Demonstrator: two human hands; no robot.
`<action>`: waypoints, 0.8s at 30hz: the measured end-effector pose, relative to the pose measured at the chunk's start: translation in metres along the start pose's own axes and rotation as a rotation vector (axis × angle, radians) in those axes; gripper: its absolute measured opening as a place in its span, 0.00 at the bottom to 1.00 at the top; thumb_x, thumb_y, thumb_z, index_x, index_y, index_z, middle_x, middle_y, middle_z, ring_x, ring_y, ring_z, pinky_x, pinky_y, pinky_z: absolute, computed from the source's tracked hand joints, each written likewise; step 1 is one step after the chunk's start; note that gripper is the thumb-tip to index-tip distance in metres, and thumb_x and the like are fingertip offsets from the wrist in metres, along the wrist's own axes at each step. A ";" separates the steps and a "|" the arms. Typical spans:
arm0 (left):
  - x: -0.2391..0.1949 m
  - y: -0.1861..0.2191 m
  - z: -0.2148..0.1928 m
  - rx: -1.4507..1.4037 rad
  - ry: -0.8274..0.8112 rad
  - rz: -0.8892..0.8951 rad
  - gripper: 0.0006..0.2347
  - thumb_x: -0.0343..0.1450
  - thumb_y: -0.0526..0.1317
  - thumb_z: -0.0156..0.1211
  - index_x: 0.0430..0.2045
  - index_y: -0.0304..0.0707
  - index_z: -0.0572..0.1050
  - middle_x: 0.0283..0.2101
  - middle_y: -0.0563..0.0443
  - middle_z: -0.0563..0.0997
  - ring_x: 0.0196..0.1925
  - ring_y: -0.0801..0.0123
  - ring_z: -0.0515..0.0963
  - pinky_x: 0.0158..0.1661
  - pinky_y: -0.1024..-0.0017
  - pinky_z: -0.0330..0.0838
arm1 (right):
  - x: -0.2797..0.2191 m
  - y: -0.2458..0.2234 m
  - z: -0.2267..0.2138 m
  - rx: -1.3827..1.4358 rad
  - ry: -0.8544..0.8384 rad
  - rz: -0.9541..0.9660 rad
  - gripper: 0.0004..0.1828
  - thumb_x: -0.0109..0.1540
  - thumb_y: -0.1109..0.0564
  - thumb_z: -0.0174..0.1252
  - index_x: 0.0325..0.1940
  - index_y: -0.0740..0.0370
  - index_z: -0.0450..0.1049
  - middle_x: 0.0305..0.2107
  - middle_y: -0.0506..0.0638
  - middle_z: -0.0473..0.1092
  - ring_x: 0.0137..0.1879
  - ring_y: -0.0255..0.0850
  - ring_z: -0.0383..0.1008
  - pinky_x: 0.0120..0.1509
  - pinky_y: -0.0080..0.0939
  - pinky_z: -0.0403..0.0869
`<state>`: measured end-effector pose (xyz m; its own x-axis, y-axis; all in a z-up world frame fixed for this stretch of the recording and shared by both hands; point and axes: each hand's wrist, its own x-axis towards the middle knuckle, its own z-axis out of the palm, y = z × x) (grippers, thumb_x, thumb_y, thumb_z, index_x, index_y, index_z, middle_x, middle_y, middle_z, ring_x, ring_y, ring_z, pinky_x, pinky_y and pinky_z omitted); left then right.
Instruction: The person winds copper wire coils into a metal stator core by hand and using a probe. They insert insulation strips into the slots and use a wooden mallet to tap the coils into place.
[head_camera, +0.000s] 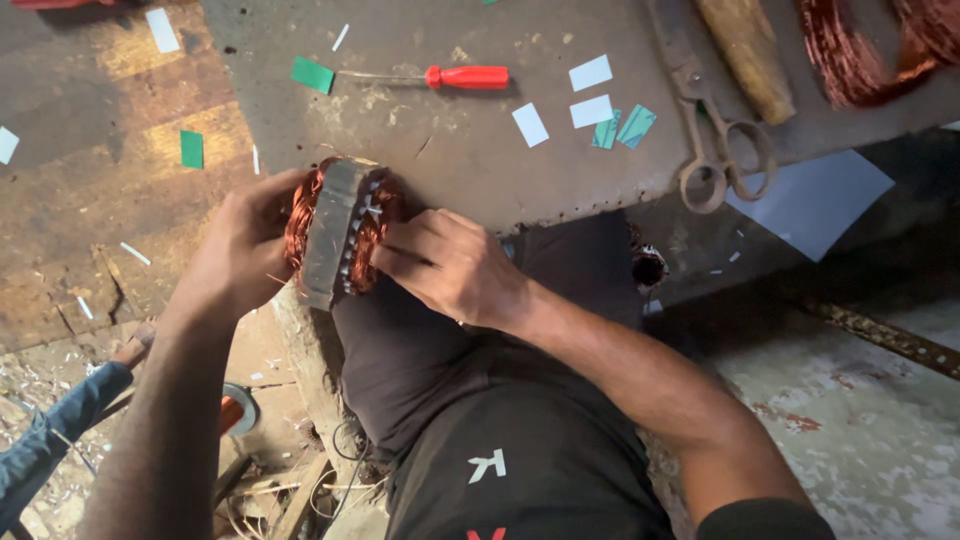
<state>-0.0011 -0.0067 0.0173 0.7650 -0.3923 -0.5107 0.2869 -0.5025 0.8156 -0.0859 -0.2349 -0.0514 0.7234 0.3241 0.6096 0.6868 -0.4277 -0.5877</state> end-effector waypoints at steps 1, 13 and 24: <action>0.000 0.000 -0.001 -0.013 -0.008 0.026 0.20 0.70 0.33 0.63 0.58 0.29 0.75 0.48 0.49 0.84 0.47 0.79 0.80 0.49 0.76 0.75 | 0.001 0.000 0.001 -0.009 -0.011 -0.010 0.17 0.57 0.62 0.67 0.51 0.64 0.76 0.47 0.51 0.72 0.50 0.47 0.75 0.56 0.47 0.77; -0.005 -0.004 0.005 0.001 0.110 -0.018 0.19 0.68 0.35 0.66 0.54 0.33 0.77 0.43 0.48 0.86 0.43 0.76 0.83 0.43 0.75 0.77 | 0.013 -0.011 -0.010 -0.004 -0.074 0.063 0.09 0.61 0.62 0.67 0.43 0.62 0.76 0.40 0.49 0.73 0.46 0.47 0.74 0.54 0.47 0.75; -0.030 0.058 0.015 0.636 0.494 0.352 0.22 0.78 0.56 0.56 0.50 0.32 0.78 0.36 0.38 0.85 0.37 0.55 0.86 0.38 0.62 0.78 | 0.031 -0.018 -0.037 0.157 -0.271 0.157 0.13 0.59 0.60 0.68 0.46 0.61 0.77 0.44 0.54 0.74 0.54 0.53 0.75 0.60 0.51 0.74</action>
<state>-0.0161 -0.0353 0.0756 0.9529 -0.3008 0.0381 -0.2757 -0.8070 0.5223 -0.0781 -0.2485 -0.0023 0.7991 0.4859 0.3541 0.5527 -0.3618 -0.7508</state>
